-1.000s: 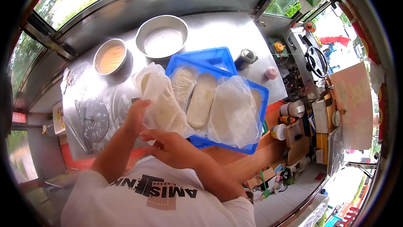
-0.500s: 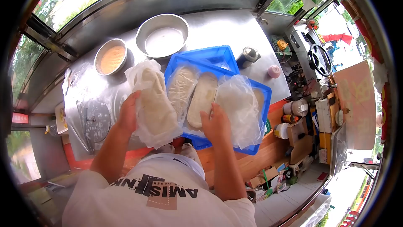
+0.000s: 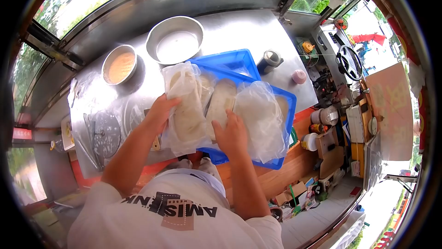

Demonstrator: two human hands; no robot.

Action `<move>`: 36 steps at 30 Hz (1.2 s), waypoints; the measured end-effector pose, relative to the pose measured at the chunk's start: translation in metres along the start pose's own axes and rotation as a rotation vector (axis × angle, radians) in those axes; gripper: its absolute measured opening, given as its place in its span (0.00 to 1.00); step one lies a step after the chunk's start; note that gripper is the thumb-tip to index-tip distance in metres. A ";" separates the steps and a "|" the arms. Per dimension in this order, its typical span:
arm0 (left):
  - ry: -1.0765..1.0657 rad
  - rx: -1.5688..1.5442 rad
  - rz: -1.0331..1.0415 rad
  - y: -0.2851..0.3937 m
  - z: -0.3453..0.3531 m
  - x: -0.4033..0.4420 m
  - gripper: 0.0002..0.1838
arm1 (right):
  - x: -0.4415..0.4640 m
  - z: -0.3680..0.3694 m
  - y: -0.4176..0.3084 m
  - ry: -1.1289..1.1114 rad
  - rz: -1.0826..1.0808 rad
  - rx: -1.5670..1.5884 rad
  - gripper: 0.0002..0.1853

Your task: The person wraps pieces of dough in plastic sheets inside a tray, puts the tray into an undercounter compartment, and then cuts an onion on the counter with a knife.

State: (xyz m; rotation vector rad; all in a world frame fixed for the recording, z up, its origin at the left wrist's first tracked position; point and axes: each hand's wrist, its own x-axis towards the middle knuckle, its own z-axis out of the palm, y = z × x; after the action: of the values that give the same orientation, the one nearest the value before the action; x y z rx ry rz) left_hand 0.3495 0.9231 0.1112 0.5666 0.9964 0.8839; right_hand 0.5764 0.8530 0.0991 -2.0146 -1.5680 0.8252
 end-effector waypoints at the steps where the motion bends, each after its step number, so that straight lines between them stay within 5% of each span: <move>1: -0.006 0.032 0.001 0.001 0.003 0.005 0.25 | -0.001 0.001 0.001 0.018 -0.012 0.021 0.31; 5: -0.001 0.201 0.094 -0.009 0.000 0.035 0.25 | -0.005 0.004 0.005 0.065 -0.048 0.088 0.29; 8: 0.092 0.673 0.121 -0.011 -0.001 0.049 0.25 | -0.005 0.007 0.012 0.039 -0.020 0.195 0.27; 11: 0.111 0.909 0.267 -0.010 0.006 0.046 0.27 | -0.009 0.000 -0.003 -0.060 0.045 0.316 0.26; 17: 0.263 1.113 0.894 -0.029 0.011 0.039 0.32 | -0.017 0.020 -0.011 -0.219 -0.048 0.337 0.26; 21: 0.247 1.375 1.003 -0.010 0.022 0.019 0.31 | -0.020 0.002 -0.020 -0.343 -0.037 0.452 0.24; 23: 0.202 1.358 1.033 0.000 0.026 0.010 0.30 | -0.020 -0.003 -0.012 -0.174 -0.017 0.444 0.22; 29: -0.108 1.115 0.947 0.006 0.056 -0.013 0.20 | -0.005 -0.062 0.040 0.627 -0.241 -0.230 0.22; 34: -0.314 0.829 0.498 -0.028 0.073 -0.015 0.16 | -0.011 -0.086 0.068 0.355 0.175 -0.355 0.20; 36: -0.329 0.727 0.262 -0.035 0.082 -0.019 0.17 | -0.017 -0.084 0.062 0.373 0.050 -0.217 0.16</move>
State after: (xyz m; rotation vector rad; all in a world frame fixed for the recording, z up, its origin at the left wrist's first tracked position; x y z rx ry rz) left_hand 0.4310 0.8869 0.1310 1.4373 0.9365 0.6041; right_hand 0.6756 0.8214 0.1206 -2.2098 -1.4441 0.2779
